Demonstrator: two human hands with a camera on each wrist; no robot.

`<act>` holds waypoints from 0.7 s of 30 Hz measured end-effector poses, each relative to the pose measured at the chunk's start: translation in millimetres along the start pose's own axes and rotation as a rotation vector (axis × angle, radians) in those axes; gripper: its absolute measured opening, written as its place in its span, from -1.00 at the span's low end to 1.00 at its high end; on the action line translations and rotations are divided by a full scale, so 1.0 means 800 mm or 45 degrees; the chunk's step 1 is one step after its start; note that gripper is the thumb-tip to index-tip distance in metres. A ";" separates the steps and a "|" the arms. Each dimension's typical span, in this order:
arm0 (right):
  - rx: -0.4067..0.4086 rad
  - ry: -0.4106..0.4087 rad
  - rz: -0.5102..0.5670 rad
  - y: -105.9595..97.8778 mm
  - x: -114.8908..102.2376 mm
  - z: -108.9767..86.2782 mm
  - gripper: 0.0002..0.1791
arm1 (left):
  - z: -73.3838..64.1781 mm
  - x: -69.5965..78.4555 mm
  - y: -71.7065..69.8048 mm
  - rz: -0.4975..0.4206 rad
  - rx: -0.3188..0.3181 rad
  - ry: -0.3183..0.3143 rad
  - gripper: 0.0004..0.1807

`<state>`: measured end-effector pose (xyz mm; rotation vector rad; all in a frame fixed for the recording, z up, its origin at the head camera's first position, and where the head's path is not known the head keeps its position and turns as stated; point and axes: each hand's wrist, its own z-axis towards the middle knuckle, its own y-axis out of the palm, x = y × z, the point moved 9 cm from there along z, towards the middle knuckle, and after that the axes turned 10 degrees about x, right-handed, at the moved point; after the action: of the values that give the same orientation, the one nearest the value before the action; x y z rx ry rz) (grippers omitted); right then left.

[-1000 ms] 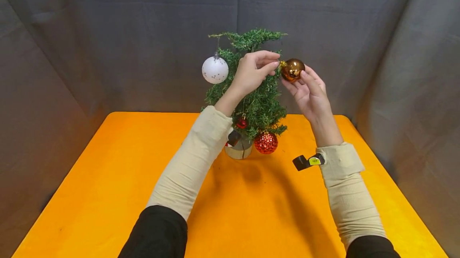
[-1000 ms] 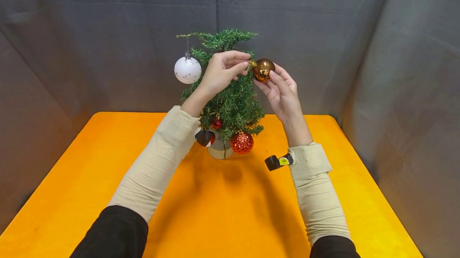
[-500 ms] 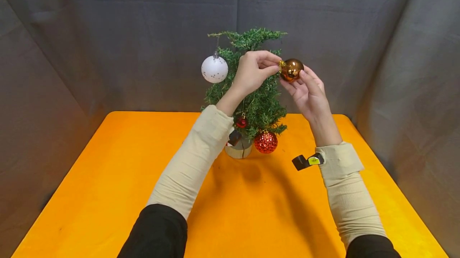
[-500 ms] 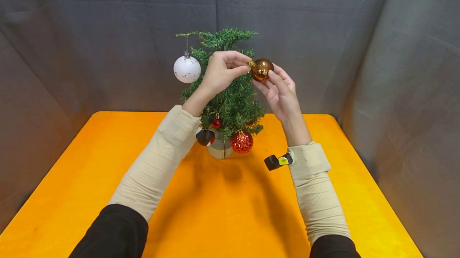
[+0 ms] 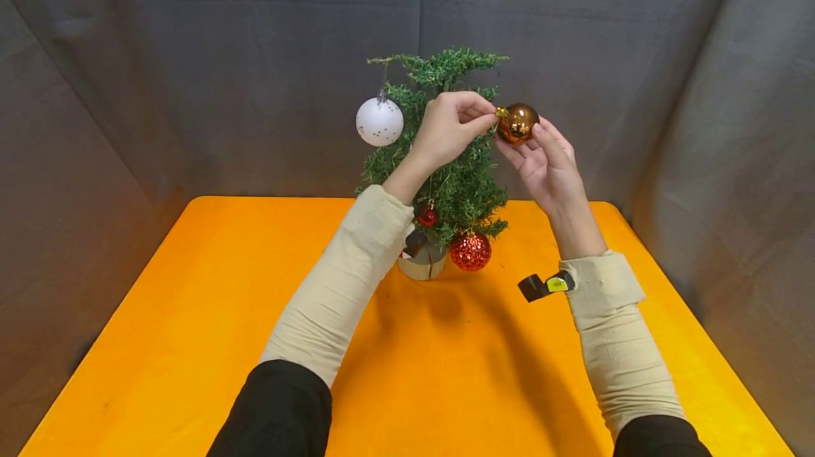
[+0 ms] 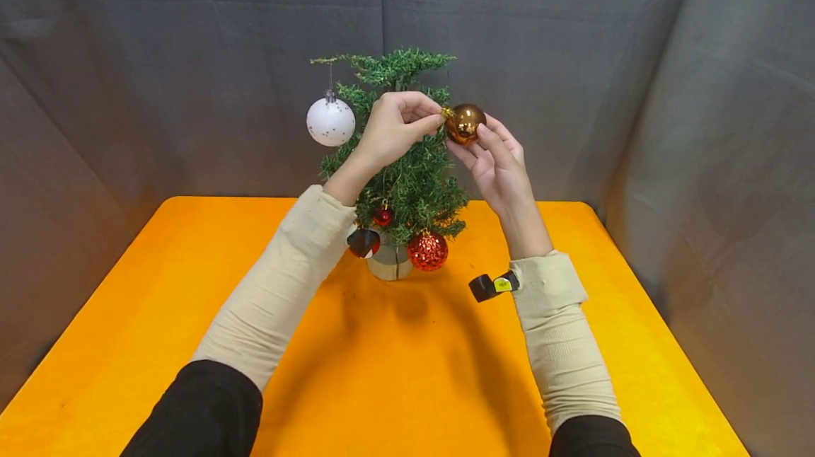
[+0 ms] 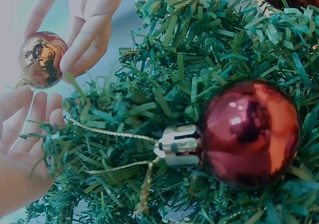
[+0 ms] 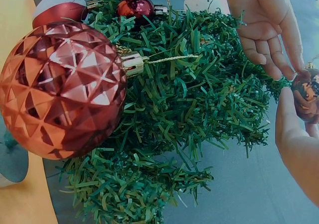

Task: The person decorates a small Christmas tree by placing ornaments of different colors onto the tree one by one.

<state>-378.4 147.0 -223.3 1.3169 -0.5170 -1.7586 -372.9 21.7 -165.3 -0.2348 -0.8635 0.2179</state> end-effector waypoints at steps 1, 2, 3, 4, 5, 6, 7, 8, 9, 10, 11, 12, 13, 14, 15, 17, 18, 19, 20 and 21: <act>0.002 0.002 -0.001 -0.001 0.000 0.000 -0.66 | 0.000 0.000 0.000 -0.007 0.001 0.001 -0.89; 0.006 0.004 -0.002 -0.002 0.000 0.000 -0.67 | 0.000 0.000 0.000 -0.018 0.002 -0.004 -0.89; 0.011 0.006 -0.008 -0.004 0.000 0.000 -0.67 | 0.000 0.000 0.000 -0.033 0.004 -0.009 -0.90; 0.017 0.009 -0.014 -0.005 0.000 -0.001 -0.67 | 0.000 0.000 0.000 -0.050 0.007 -0.013 -0.90; 0.023 0.012 -0.021 -0.007 0.000 -0.001 -0.67 | 0.000 0.000 -0.001 -0.064 0.009 -0.017 -0.90; 0.028 0.017 -0.028 -0.009 0.001 -0.001 -0.67 | 0.001 0.000 0.000 -0.075 0.009 -0.022 -0.90; 0.031 0.023 -0.034 -0.011 0.001 -0.002 -0.68 | 0.001 0.000 0.000 -0.080 0.008 -0.020 -0.90; 0.032 0.029 -0.043 -0.012 0.001 -0.003 -0.68 | 0.001 0.000 0.000 -0.086 0.004 -0.024 -0.90; 0.030 0.034 -0.053 -0.013 0.002 -0.003 -0.68 | 0.001 0.000 0.001 -0.088 -0.001 -0.027 -0.90; 0.025 0.041 -0.058 -0.014 0.002 -0.004 -0.68 | 0.001 -0.001 0.002 -0.088 -0.007 -0.029 -0.90; 0.020 0.046 -0.063 -0.015 0.003 -0.004 -0.68 | 0.002 -0.001 0.002 -0.085 -0.010 -0.032 -0.89; 0.012 0.049 -0.068 -0.015 0.003 -0.005 -0.68 | 0.002 -0.001 0.003 -0.086 -0.012 -0.033 -0.89; 0.003 0.051 -0.077 -0.015 0.003 -0.005 -0.68 | 0.002 -0.001 0.003 -0.084 -0.012 -0.032 -0.88; -0.006 0.051 -0.085 -0.015 0.004 -0.006 -0.68 | 0.002 -0.001 0.003 -0.080 -0.009 -0.030 -0.88; -0.017 0.054 -0.091 -0.014 0.004 -0.006 -0.69 | 0.003 0.000 0.003 -0.075 -0.004 -0.028 -0.88; -0.037 0.051 -0.130 -0.013 0.004 -0.006 -0.69 | 0.004 0.001 0.002 -0.061 0.007 -0.022 -0.89; -0.044 0.053 -0.150 -0.013 0.004 -0.006 -0.69 | 0.004 0.001 0.002 -0.058 0.009 -0.026 -0.89; -0.046 0.055 -0.174 -0.012 0.004 -0.006 -0.69 | 0.005 0.002 0.002 -0.046 0.011 -0.026 -0.89; -0.051 0.056 -0.203 -0.012 0.005 -0.006 -0.68 | 0.005 0.003 0.001 -0.033 0.012 -0.028 -0.89; -0.052 0.055 -0.237 -0.011 0.005 -0.006 -0.68 | 0.005 0.003 0.002 -0.018 0.009 -0.032 -0.89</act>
<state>-377.8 149.5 -233.6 1.4088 -0.3417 -1.8763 -374.7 24.0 -161.4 -0.2201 -0.8891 0.2110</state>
